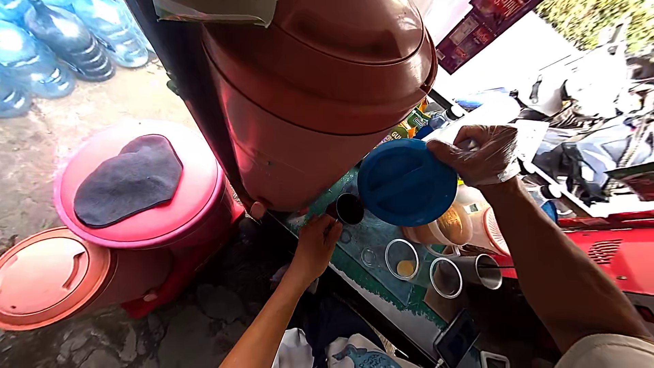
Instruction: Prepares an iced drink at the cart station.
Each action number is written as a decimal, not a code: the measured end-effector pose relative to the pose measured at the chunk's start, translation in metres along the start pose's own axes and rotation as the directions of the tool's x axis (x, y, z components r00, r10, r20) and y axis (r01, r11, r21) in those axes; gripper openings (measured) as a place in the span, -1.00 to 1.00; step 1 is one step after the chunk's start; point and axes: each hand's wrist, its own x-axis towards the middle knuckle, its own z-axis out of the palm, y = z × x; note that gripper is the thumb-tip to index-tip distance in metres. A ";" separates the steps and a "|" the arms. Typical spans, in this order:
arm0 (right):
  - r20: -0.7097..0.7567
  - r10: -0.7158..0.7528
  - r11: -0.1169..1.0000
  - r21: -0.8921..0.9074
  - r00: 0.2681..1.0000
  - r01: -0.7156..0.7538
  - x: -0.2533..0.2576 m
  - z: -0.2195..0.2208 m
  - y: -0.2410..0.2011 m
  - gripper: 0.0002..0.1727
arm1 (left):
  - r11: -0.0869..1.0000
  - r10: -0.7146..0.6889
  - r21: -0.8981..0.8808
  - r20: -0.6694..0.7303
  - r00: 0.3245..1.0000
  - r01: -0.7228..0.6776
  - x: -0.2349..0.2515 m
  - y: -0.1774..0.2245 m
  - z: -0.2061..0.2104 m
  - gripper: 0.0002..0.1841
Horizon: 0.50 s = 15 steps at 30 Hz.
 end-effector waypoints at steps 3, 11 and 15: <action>0.010 -0.041 0.997 -0.065 0.999 0.042 0.002 -0.009 -0.010 -0.35 | 1.000 0.009 -0.010 -0.002 1.000 -0.009 -0.001 0.000 0.001 -0.64; -0.010 -0.202 0.975 -0.099 0.979 0.200 0.005 -0.020 -0.016 -0.32 | 1.000 0.006 0.007 -0.014 1.000 -0.006 -0.002 0.004 0.004 -0.63; 0.008 -0.239 0.967 -0.095 0.971 0.238 0.006 -0.023 -0.022 -0.33 | 1.000 0.007 0.000 -0.015 1.000 -0.007 -0.003 0.003 0.004 -0.64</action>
